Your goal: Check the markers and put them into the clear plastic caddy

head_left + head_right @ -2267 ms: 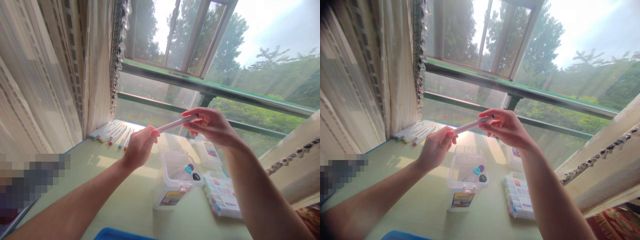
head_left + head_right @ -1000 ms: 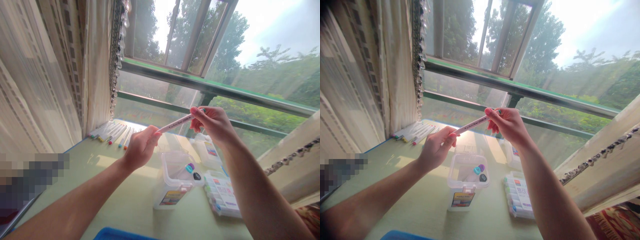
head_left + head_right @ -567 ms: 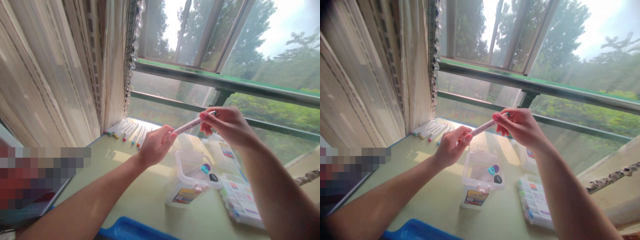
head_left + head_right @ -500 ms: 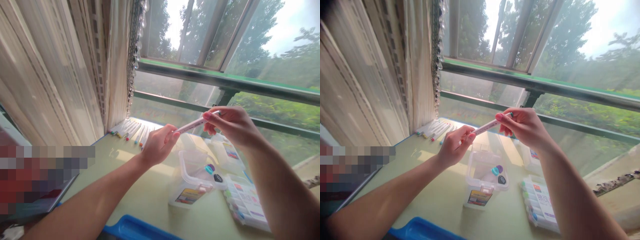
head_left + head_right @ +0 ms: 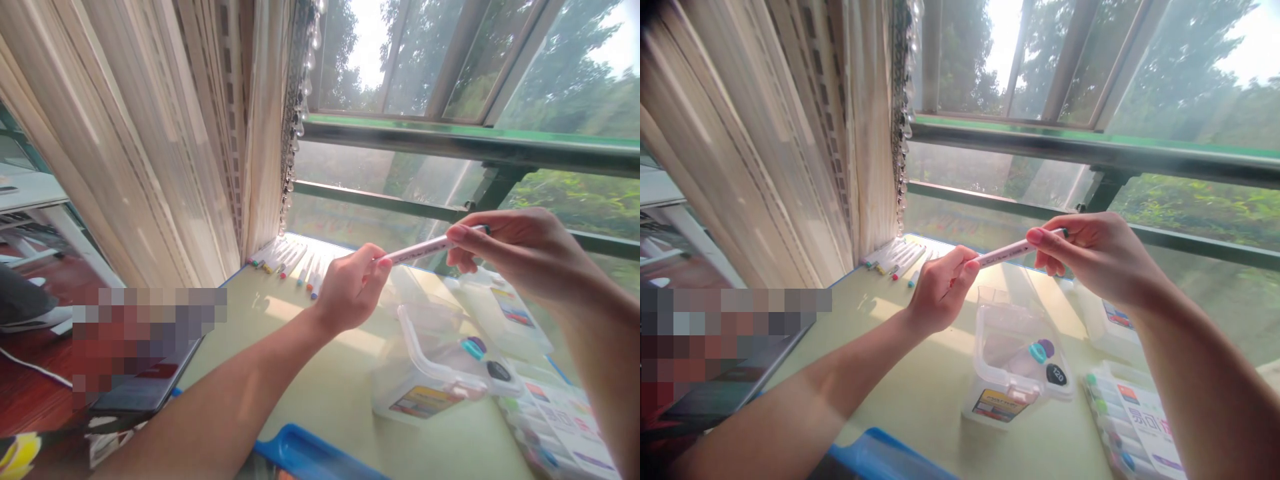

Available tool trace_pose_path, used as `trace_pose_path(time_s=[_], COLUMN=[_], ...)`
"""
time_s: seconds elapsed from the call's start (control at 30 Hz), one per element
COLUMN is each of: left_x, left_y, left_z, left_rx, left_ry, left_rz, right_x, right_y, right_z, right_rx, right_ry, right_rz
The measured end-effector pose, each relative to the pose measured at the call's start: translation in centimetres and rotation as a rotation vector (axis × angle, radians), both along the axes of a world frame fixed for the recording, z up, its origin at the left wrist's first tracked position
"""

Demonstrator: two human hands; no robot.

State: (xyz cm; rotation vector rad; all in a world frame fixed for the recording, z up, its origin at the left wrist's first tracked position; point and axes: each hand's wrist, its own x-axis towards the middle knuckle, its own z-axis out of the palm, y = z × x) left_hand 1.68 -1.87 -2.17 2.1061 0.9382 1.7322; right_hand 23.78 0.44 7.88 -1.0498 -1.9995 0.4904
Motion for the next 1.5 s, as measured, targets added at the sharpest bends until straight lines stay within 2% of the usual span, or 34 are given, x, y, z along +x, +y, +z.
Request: trace_pose_path(time_s=[0.2, 0.43, 1.0, 1.5], left_x=[0.08, 0.21, 0.08, -0.06], left_y=[0.12, 0.02, 0.06, -0.04], left_z=[-0.17, -0.16, -0.15, -0.22], left_rx=[0.035, 0.052, 0.016, -0.031], left_ry=[0.036, 0.014, -0.021, 0.027], left_rz=[0.044, 0.038, -0.022, -0.004], right_x=[-0.21, -0.60, -0.57, -0.24], right_y=[0.09, -0.06, 0.22, 0.31], right_z=[0.08, -0.13, -0.51, -0.58], right_rx=[-0.009, -0.001, 0.017, 0.000], right_ry=[-0.061, -0.068, -0.101, -0.040], right_rz=[-0.105, -0.153, -0.127, 0.005])
